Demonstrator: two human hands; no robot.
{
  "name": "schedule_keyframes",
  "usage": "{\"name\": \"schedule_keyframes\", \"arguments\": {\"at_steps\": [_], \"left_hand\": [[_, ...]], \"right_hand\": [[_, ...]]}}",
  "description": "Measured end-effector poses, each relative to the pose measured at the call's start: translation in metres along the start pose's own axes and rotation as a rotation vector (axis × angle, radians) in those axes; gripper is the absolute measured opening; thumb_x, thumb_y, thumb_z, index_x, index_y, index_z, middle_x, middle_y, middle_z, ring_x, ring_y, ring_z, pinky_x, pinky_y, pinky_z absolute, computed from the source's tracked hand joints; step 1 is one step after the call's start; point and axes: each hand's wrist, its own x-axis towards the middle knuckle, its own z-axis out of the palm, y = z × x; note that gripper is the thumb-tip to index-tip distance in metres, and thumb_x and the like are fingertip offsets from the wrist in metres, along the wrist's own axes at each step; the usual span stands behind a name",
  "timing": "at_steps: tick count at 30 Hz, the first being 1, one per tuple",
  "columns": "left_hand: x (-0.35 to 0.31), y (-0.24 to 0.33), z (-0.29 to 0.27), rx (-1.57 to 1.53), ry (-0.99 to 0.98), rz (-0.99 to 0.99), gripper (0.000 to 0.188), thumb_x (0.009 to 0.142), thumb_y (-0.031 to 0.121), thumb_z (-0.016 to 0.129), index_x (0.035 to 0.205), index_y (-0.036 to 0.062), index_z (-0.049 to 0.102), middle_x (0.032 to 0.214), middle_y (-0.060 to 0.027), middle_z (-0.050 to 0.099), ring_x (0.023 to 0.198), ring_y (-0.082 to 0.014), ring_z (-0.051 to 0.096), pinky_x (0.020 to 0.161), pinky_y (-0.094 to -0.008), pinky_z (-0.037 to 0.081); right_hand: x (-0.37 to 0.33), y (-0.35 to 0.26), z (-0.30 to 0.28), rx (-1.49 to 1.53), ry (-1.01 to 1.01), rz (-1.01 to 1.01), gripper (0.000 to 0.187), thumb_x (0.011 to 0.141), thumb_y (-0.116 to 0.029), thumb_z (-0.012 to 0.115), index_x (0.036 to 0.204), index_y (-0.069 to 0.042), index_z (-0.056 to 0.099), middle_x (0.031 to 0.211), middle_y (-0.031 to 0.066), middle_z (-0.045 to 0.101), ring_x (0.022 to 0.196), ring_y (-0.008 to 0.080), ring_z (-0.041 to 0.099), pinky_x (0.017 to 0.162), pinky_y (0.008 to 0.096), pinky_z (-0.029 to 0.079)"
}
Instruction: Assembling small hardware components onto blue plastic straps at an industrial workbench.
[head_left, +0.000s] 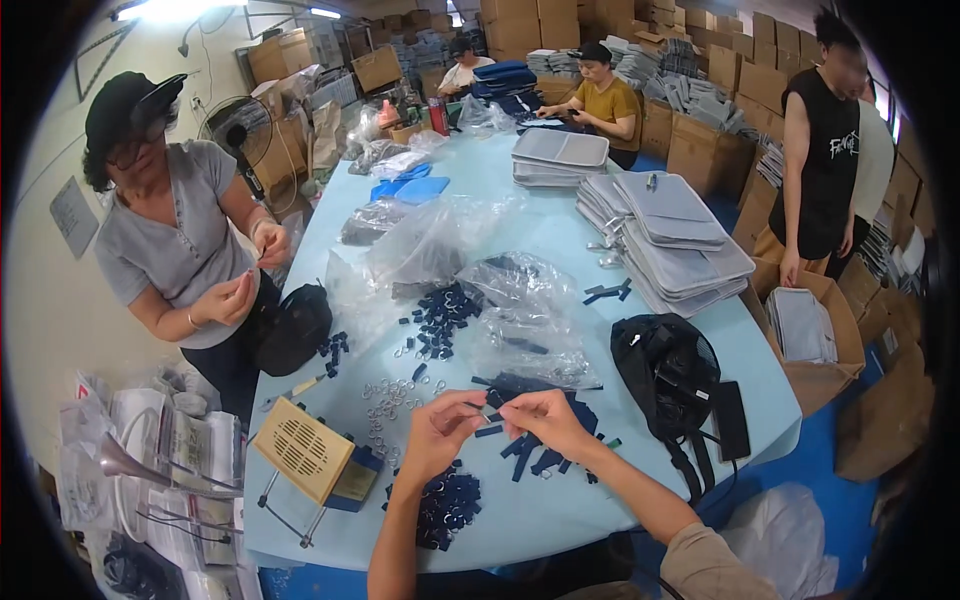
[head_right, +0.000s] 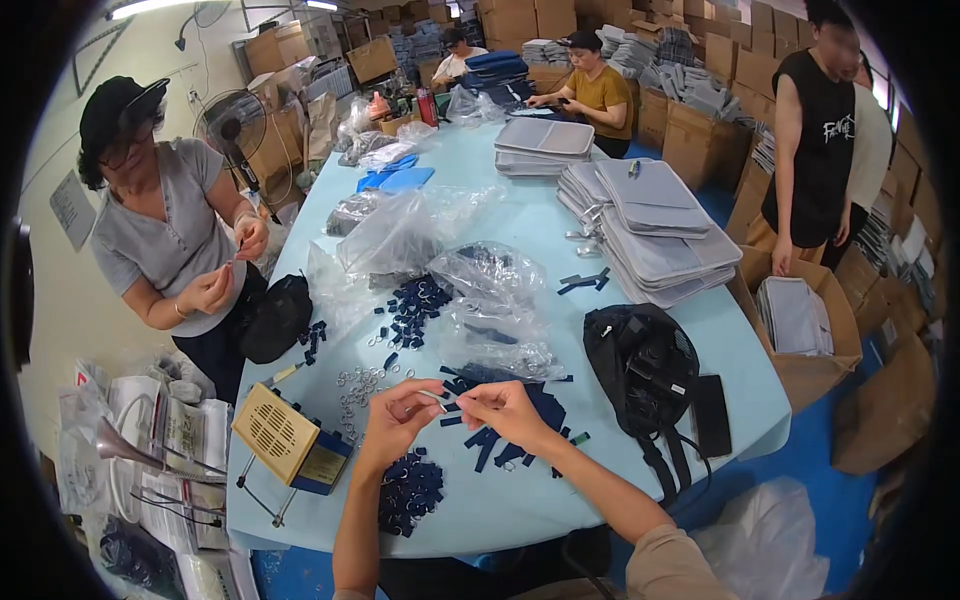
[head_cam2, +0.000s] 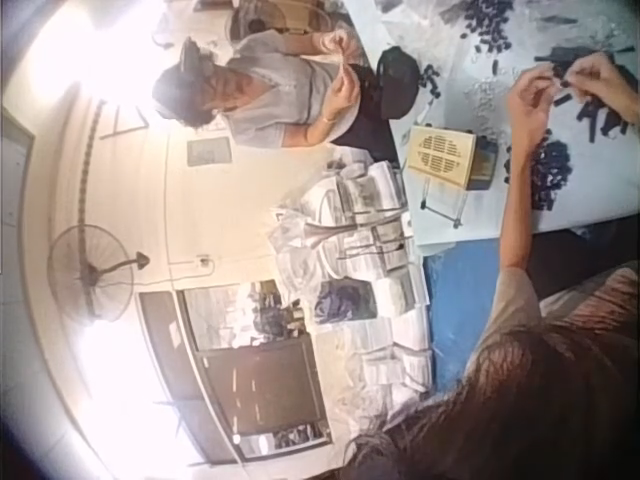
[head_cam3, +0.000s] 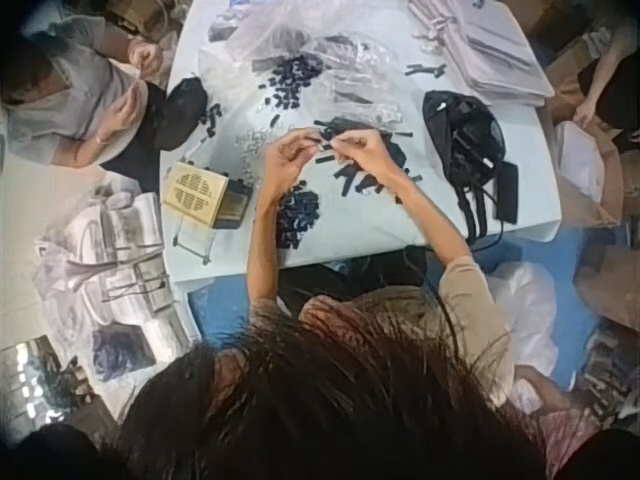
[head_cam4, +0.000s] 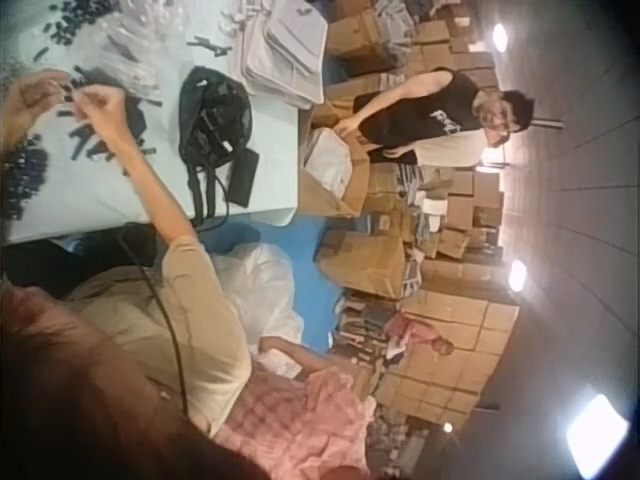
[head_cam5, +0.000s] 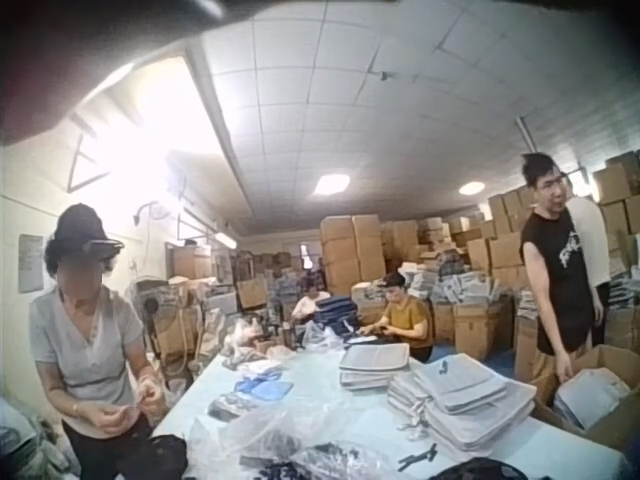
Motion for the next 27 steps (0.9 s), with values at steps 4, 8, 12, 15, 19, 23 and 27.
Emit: {"name": "schedule_keyframes", "arguments": {"at_steps": [4, 8, 12, 15, 19, 23, 27], "left_hand": [[0.0, 0.001, -0.001, 0.022, -0.041, -0.034, 0.037, 0.088, -0.014, 0.062, 0.124, -0.0019, 0.062, 0.112, -0.005, 0.066, 0.098, -0.0107, 0.065, 0.084, -0.0233, 0.051], [0.0, 0.001, 0.001, -0.008, -0.111, -0.051, 0.035, 0.089, -0.014, 0.06, 0.122, -0.0024, 0.062, 0.112, -0.006, 0.067, 0.1, -0.0116, 0.065, 0.087, -0.0245, 0.052], [0.001, -0.005, 0.009, -0.025, -0.076, -0.053, 0.028, 0.093, -0.009, 0.059, 0.12, -0.0032, 0.064, 0.114, -0.0074, 0.068, 0.101, -0.0126, 0.065, 0.09, -0.0262, 0.053], [0.004, -0.016, 0.011, -0.035, -0.051, -0.079, 0.023, 0.096, 0.002, 0.063, 0.117, -0.0022, 0.068, 0.105, -0.0063, 0.071, 0.099, -0.0123, 0.066, 0.091, -0.0279, 0.052], [0.005, -0.014, 0.019, -0.139, -0.064, -0.166, 0.023, 0.096, 0.006, 0.065, 0.117, -0.0023, 0.069, 0.101, -0.0062, 0.071, 0.096, -0.0118, 0.066, 0.089, -0.0266, 0.052], [0.002, -0.029, 0.015, -0.049, 0.012, -0.109, 0.02, 0.094, 0.006, 0.068, 0.111, -0.0035, 0.069, 0.101, -0.0075, 0.072, 0.094, -0.0114, 0.066, 0.084, -0.0245, 0.053], [0.004, -0.027, 0.021, -0.021, 0.166, -0.03, 0.017, 0.092, 0.005, 0.07, 0.106, -0.0044, 0.07, 0.099, -0.0077, 0.073, 0.087, -0.011, 0.067, 0.079, -0.0236, 0.053]], "right_hand": [[-0.001, -0.008, -0.001, 0.037, -0.129, 0.204, 0.02, 0.096, -0.02, 0.068, 0.095, 0.0, 0.073, 0.078, 0.003, 0.068, 0.069, 0.0092, 0.064, 0.069, 0.0244, 0.056], [-0.002, -0.013, 0.001, 0.033, -0.159, 0.23, 0.016, 0.095, -0.016, 0.069, 0.093, 0.0, 0.07, 0.079, 0.0047, 0.07, 0.072, 0.011, 0.067, 0.07, 0.0255, 0.057], [-0.002, -0.008, 0.004, 0.106, -0.045, 0.151, 0.012, 0.092, -0.009, 0.071, 0.092, 0.0, 0.065, 0.084, 0.012, 0.073, 0.078, 0.0153, 0.071, 0.072, 0.0281, 0.059], [-0.001, -0.001, 0.001, 0.101, 0.02, 0.076, 0.011, 0.09, -0.006, 0.073, 0.091, 0.002, 0.064, 0.086, 0.0151, 0.074, 0.078, 0.0171, 0.072, 0.072, 0.0288, 0.06], [-0.001, 0.008, -0.003, 0.081, 0.079, -0.072, 0.01, 0.088, -0.003, 0.074, 0.093, 0.005, 0.069, 0.085, 0.0147, 0.074, 0.077, 0.0169, 0.072, 0.07, 0.0279, 0.059], [-0.001, 0.015, 0.002, -0.032, 0.12, -0.116, 0.013, 0.089, -0.005, 0.074, 0.097, 0.006, 0.072, 0.084, 0.0131, 0.074, 0.078, 0.0158, 0.072, 0.07, 0.0268, 0.059], [-0.003, 0.009, 0.011, -0.063, 0.142, -0.097, 0.017, 0.091, -0.009, 0.073, 0.1, 0.005, 0.073, 0.085, 0.0107, 0.074, 0.076, 0.0131, 0.071, 0.068, 0.0253, 0.057]]}}
